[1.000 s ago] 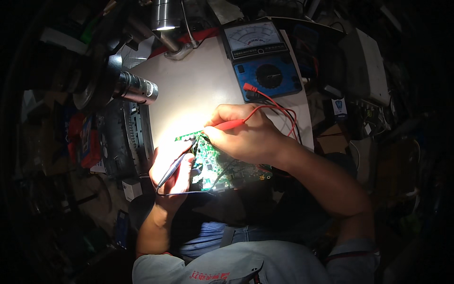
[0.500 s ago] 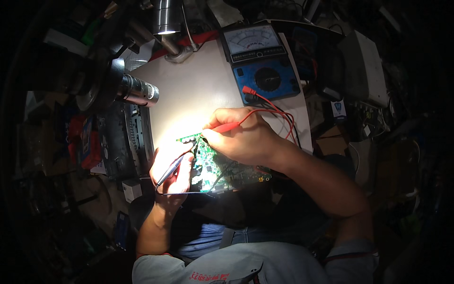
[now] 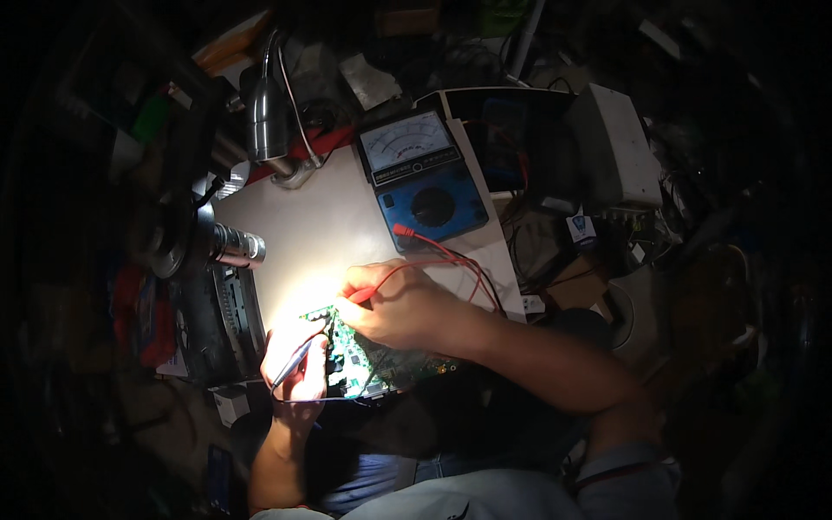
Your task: The person tests a green circuit board using a multimeter, touching various points on the board with the probes while seated on the floor. The multimeter display is visible, and the person adjusts the probes across different components throughout the clip.
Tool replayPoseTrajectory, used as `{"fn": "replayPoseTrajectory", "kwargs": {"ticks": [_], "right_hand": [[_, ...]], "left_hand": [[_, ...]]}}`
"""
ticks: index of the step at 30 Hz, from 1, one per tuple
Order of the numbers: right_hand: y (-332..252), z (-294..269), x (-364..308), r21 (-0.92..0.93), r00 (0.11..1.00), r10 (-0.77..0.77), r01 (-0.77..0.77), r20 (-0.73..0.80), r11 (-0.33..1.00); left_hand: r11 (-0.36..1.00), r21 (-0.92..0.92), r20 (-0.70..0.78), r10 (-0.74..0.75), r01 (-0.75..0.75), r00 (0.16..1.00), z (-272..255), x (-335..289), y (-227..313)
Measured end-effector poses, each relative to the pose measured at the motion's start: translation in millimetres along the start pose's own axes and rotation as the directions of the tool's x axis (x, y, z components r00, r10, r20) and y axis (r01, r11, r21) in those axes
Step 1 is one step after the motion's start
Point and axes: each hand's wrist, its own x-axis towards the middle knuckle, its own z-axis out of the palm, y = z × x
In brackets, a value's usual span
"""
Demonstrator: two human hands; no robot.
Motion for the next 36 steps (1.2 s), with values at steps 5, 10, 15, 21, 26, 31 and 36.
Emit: {"fn": "replayPoseTrajectory", "kwargs": {"ticks": [5, 10, 15, 21, 26, 31, 36], "right_hand": [[3.1, -3.0, 0.7, -0.127, 0.993, -0.118, 0.118, 0.007, 0.985], [2.7, 1.5, 1.2, -0.051, 1.000, -0.008, 0.007, -0.012, 0.999], [7.6, 4.8, 1.2, -0.037, 0.999, -0.024, 0.023, -0.029, 0.999], [6.8, 3.1, 0.8, -0.030, 0.999, -0.025, 0.024, -0.022, 0.999], [5.0, 1.9, -0.1, 0.013, 1.000, 0.008, -0.008, 0.000, 1.000], [3.9, 1.1, -0.4, -0.001, 1.000, 0.002, -0.002, -0.009, 1.000], [4.9, 2.3, -1.4, -0.008, 0.999, -0.009, 0.009, -0.031, 1.000]], "left_hand": [[1.000, -0.028, -0.002, 0.002, -0.002, 1.000, 1.9, 1.1, -1.2], [0.999, -0.021, 0.046, 0.027, -0.026, 0.999, -0.8, -2.7, -6.7], [0.999, -0.035, 0.031, 0.029, -0.028, 0.999, 0.6, -4.1, -7.9], [0.999, -0.049, 0.025, -0.002, 0.003, 1.000, 2.5, -5.0, -6.8], [0.994, -0.084, 0.047, -0.072, 0.075, 0.996, 1.4, -6.4, -4.3], [0.996, -0.062, 0.047, -0.065, 0.068, 0.997, 1.4, -8.3, -6.2], [0.992, -0.077, 0.048, -0.095, 0.099, 0.994, 2.0, -8.0, -3.5]]}}
